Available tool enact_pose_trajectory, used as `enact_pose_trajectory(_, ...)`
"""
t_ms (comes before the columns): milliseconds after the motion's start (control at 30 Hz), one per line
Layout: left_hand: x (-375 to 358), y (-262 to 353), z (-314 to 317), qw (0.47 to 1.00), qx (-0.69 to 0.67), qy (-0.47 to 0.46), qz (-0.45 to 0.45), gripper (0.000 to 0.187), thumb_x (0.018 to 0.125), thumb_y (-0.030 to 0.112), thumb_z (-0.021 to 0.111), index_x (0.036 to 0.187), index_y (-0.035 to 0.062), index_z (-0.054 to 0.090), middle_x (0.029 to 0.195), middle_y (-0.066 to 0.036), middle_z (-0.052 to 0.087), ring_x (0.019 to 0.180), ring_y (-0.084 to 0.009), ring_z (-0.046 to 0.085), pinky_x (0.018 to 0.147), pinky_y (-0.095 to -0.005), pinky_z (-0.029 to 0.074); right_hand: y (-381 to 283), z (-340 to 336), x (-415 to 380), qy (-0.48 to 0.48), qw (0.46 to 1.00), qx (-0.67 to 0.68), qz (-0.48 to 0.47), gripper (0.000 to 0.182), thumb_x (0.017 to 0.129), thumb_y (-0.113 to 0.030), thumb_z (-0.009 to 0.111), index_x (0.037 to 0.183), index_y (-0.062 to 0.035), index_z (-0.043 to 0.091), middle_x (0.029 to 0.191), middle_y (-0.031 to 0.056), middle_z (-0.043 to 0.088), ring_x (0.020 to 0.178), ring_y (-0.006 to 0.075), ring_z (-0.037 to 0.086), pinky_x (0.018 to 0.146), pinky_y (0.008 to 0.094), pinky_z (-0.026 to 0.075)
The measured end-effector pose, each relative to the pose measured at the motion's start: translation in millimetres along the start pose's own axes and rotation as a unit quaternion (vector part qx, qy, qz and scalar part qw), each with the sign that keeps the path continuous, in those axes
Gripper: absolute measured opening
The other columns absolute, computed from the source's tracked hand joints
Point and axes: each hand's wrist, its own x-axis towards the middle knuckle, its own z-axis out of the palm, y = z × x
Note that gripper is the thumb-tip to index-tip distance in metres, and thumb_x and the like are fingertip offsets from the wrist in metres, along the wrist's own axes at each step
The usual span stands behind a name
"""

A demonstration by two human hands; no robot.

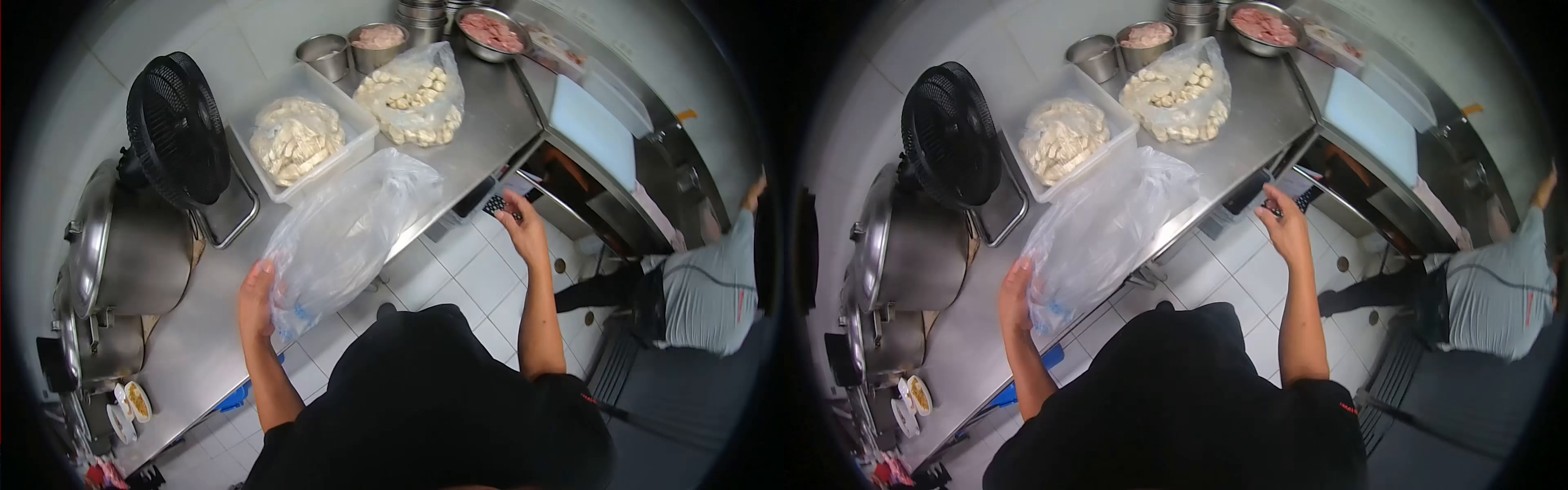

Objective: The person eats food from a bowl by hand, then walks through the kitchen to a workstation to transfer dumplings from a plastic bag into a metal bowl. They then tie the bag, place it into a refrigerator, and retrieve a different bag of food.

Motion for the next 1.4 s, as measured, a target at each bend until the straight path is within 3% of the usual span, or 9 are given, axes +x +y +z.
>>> enact_pose_trajectory(67,-1.0,-4.3,9.2,0.999,0.006,0.051,0.003,0.038,0.095,0.03,0.063,0.122,0.0037,0.06,0.109,-0.002,0.065,0.089,-0.0096,0.059,0.077,-0.0227,0.048,0.1,6.3,68.3,-0.018,0.998,-0.056,-0.035,0.075,0.075,-0.026,0.081,0.14,-0.0067,0.049,0.138,0.0187,0.055,0.122,0.0321,0.056,0.097,0.0388,0.047)
enact_pose_trajectory(133,-5.9,-13.5,21.8,0.993,-0.017,0.116,0.016,0.039,0.096,0.031,0.063,0.123,0.0033,0.059,0.109,-0.002,0.065,0.09,-0.0102,0.059,0.078,-0.0235,0.048,21.6,14.9,154.0,-0.084,0.981,-0.142,-0.104,0.107,0.071,-0.036,0.085,0.153,-0.004,0.024,0.154,0.0254,0.031,0.144,0.0371,0.03,0.117,0.043,0.027)
enact_pose_trajectory(333,-51.4,-43.1,106.7,0.938,-0.069,0.339,0.006,0.047,0.095,0.033,0.063,0.128,-0.0004,0.056,0.119,-0.009,0.063,0.104,-0.0181,0.061,0.089,-0.0312,0.05,75.3,83.7,374.2,-0.12,0.984,-0.112,-0.072,0.113,0.068,-0.055,0.081,0.152,-0.0008,0.027,0.158,0.0294,0.015,0.149,0.0399,0.013,0.119,0.0481,0.017)
enact_pose_trajectory(533,-97.3,-46.2,201.7,0.892,-0.117,0.435,0.025,0.047,0.095,0.032,0.064,0.126,-0.0028,0.057,0.116,-0.011,0.065,0.1,-0.0201,0.063,0.087,-0.0316,0.051,18.2,134.7,418.7,-0.238,0.886,-0.209,-0.339,0.102,0.067,-0.05,0.082,0.149,-0.0071,0.037,0.16,0.0256,0.015,0.15,0.0375,0.012,0.119,0.051,0.016)
enact_pose_trajectory(633,-109.1,-57.2,221.2,0.879,-0.087,0.469,-0.008,0.046,0.095,0.031,0.064,0.125,-0.0025,0.057,0.114,-0.011,0.065,0.097,-0.019,0.063,0.084,-0.031,0.051,-21.8,137.4,419.6,-0.237,0.836,-0.199,-0.453,0.094,0.066,-0.033,0.084,0.146,-0.0094,0.041,0.154,0.0247,0.03,0.146,0.0377,0.024,0.118,0.0527,0.018)
enact_pose_trajectory(733,-111.6,-51.1,239.6,0.876,-0.095,0.473,0.015,0.046,0.096,0.032,0.062,0.126,-0.003,0.057,0.115,-0.01,0.064,0.099,-0.0182,0.062,0.085,-0.0301,0.05,-46.5,147.0,425.7,-0.391,0.786,-0.176,-0.445,0.083,0.071,-0.02,0.079,0.144,-0.0099,0.041,0.138,0.0219,0.052,0.131,0.0359,0.047,0.114,0.0492,0.028)
enact_pose_trajectory(933,-123.8,-48.7,275.4,0.858,-0.159,0.484,0.063,0.052,0.096,0.034,0.061,0.131,-0.0033,0.054,0.122,-0.01,0.062,0.104,-0.0196,0.061,0.087,-0.0312,0.05,-49.2,136.3,433.8,-0.355,0.716,-0.363,-0.479,0.04,0.077,-0.013,0.065,0.117,-0.0104,0.064,0.098,0.016,0.071,0.096,0.0342,0.068,0.089,0.0484,0.05)
enact_pose_trajectory(1033,-116.8,-45.8,287.1,0.866,-0.196,0.452,0.087,0.054,0.097,0.035,0.059,0.135,-0.0028,0.051,0.123,-0.011,0.061,0.104,-0.0211,0.061,0.087,-0.0317,0.05,-54.8,94.5,450.3,-0.31,0.77,-0.348,-0.435,0.026,0.08,-0.018,0.062,0.103,-0.0076,0.069,0.097,0.0184,0.071,0.095,0.0363,0.067,0.081,0.0476,0.053)
enact_pose_trajectory(1400,-10.5,40.0,323.0,0.903,-0.253,0.3,0.174,0.055,0.099,0.038,0.054,0.14,0.0016,0.047,0.133,-0.013,0.057,0.116,-0.0273,0.058,0.101,-0.0401,0.046,-46.9,-45.2,458.7,-0.143,0.915,-0.113,-0.361,0.031,0.081,-0.025,0.065,0.106,-0.0097,0.073,0.089,0.021,0.07,0.085,0.037,0.068,0.078,0.044,0.052)
